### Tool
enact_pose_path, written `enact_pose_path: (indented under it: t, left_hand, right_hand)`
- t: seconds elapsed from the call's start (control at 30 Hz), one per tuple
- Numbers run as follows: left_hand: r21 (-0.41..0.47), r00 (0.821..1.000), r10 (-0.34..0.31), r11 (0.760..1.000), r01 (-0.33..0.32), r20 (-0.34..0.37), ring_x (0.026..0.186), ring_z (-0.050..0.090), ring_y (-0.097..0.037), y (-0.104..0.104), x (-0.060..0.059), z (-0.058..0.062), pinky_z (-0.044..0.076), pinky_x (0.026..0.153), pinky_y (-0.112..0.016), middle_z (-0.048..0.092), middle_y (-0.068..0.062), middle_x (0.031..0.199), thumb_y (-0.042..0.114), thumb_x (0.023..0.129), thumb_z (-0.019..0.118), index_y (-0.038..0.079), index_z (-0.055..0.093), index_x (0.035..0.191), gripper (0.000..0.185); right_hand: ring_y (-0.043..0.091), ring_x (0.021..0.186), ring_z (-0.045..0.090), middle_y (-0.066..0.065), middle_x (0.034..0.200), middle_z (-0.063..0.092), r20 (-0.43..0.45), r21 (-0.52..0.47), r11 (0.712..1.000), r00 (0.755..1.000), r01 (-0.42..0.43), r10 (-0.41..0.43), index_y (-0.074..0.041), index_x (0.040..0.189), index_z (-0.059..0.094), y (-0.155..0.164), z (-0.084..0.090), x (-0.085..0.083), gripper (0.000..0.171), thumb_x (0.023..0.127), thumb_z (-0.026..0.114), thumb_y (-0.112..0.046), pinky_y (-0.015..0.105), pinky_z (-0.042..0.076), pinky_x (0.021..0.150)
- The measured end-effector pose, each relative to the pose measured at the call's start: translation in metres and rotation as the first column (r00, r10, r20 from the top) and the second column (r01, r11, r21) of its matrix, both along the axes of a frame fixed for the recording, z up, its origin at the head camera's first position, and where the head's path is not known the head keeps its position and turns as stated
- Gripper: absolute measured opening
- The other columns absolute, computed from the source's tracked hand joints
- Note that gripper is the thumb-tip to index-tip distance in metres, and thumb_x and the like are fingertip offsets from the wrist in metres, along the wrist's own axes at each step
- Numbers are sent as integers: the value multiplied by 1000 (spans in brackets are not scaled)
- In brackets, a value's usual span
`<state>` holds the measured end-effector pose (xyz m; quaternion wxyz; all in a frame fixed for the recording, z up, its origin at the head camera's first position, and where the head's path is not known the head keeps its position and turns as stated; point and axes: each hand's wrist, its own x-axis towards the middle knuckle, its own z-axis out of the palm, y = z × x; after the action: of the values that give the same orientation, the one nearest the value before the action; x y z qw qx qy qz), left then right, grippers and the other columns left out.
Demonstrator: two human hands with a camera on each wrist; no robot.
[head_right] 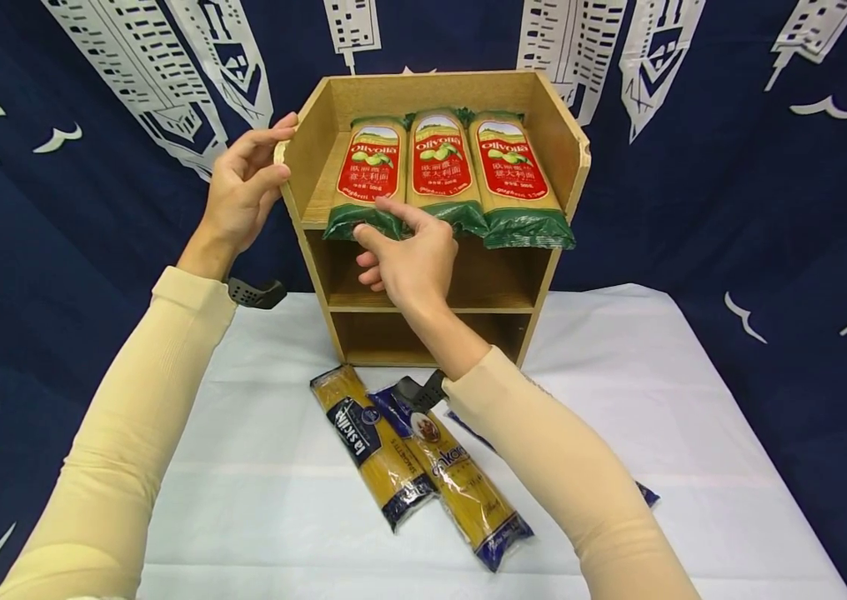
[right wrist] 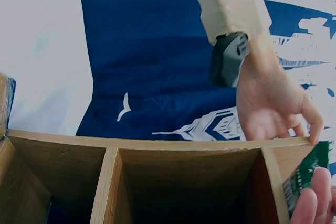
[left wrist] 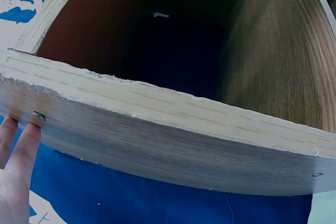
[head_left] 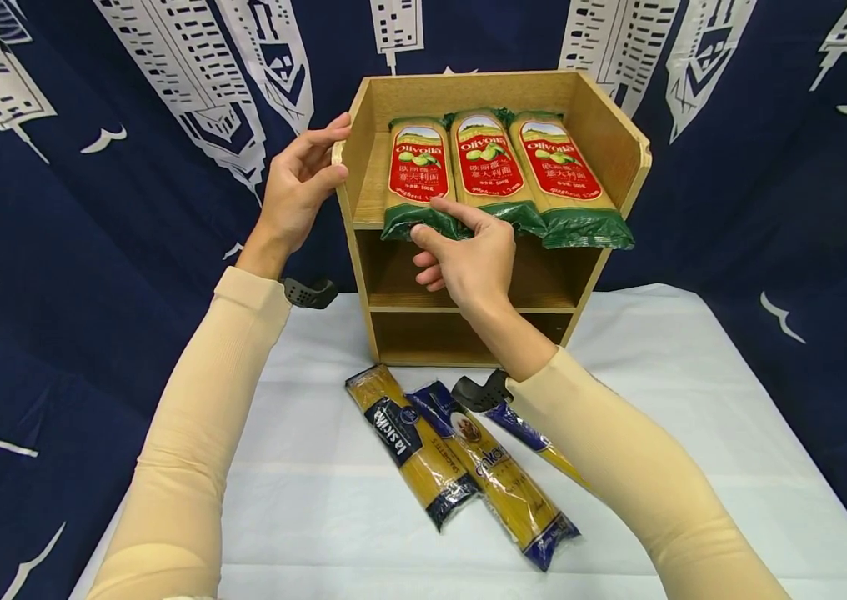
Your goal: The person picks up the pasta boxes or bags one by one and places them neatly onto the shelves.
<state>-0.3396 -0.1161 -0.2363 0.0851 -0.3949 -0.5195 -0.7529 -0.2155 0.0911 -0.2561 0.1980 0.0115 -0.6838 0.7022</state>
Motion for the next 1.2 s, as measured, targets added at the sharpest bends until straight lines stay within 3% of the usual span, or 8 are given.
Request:
enact_pose_path:
  t: [0.27,0.5,0.67,0.83,1.2]
  left_hand:
    - [0,1000,2,1000,-2,12,141,45,-30,0,0,2,39,113,-44,48,-19,153,15,81,89,0,68,120,47]
    - [-1,999,1,1000,-1,33,142,45,-31,1,1,4,39,113,-45,47,-19,153,-4,89,73,0,68,120,31]
    - [0,999,0,1000,0,35,142,44,-31,1,2,3,39,113,-45,46,-20,154,-10,91,66,0,68,120,31]
    - [3,999,4,1000,-4,35,141,45,-30,1,2,2,39,113,-44,47,-19,153,-6,90,70,0,68,120,30]
    - [15,999,-1,1000,0,46,142,44,-28,2,2,2,39,113,-42,48,-19,153,2,86,81,-1,69,119,36]
  right_hand:
    - [22,47,67,14,77,75,-83,16,994,991,-104,105,-12,131,70,12,-2,24,46,87,82,-10,34,57,48]
    - [25,51,68,11,81,76,-82,69,986,984,-151,157,-6,127,72,31,-6,51,42,87,82,-14,35,58,50]
    - [29,63,71,8,84,76,-47,153,976,985,-158,167,-6,122,74,48,-13,68,37,87,82,-16,37,60,56]
    - [24,77,72,9,91,75,18,227,957,984,-178,179,-5,120,74,67,-20,83,35,87,82,-15,34,60,64]
    - [20,92,71,11,107,72,189,321,924,970,-207,152,0,124,67,112,-38,106,41,90,81,-18,22,57,76]
